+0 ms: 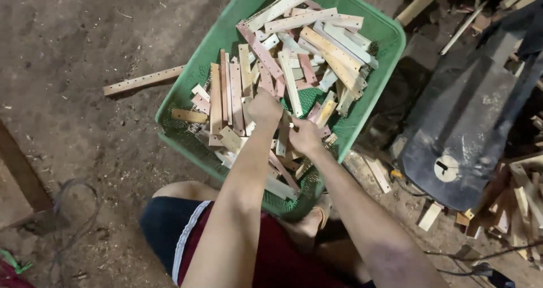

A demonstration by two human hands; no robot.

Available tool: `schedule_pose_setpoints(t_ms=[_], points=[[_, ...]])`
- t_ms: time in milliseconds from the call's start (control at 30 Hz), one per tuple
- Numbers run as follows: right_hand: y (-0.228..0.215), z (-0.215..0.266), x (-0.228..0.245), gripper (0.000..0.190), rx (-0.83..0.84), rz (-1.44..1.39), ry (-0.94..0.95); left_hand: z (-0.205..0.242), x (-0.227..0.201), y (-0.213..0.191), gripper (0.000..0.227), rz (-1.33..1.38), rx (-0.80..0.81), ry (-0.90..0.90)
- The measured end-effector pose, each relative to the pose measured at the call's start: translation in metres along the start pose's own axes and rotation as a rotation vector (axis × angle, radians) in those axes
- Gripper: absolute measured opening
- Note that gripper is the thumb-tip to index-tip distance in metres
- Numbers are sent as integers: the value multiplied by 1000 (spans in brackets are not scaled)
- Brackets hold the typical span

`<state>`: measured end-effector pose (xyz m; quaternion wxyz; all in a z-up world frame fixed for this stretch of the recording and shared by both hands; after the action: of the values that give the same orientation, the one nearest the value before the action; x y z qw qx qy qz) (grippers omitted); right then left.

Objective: Carving notches into small wooden slats using a fixed chisel tool in a workshop.

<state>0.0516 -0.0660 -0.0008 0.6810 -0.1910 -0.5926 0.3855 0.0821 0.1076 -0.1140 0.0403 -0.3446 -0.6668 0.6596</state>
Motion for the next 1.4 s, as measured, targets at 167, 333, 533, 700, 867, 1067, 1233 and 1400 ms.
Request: schedule_pose_setpoints(t_ms=[167,333,533,700,867,1067,1233,1400], points=[[-18,-7,-13,41,-88,-101,85,22,-11,-70,31,306,414,-143],[-80,-18,-32,60,-236,-385,183,51,-32,-103,21,494,590,137],[-156,40,-48,53,-413,-469,60,96,-97,-196,34,382,543,730],[-218,111,-144,46,-550,-140,54,175,-160,-204,32,443,408,1147],[-282,158,-183,40,-635,57,88,250,-224,-213,25,521,342,1376],[-293,125,-243,33,-733,134,-117,287,-251,-173,31,481,296,1381],[-297,112,-254,30,-717,115,-133,300,-254,-155,39,577,202,1283],[-296,101,-257,32,-671,70,-102,297,-258,-147,29,650,120,1216]])
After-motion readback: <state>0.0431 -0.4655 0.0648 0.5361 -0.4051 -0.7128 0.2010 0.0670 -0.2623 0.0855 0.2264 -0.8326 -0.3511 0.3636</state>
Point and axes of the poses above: each hand's wrist, its own z-axis away from the middle knuckle, its own y-axis out of the palm, x = y × z, the point moved 6 cm from there along -z, towards the middle knuckle, and after that the axes turned 14 degrees about -x, right-handed, at the moved point
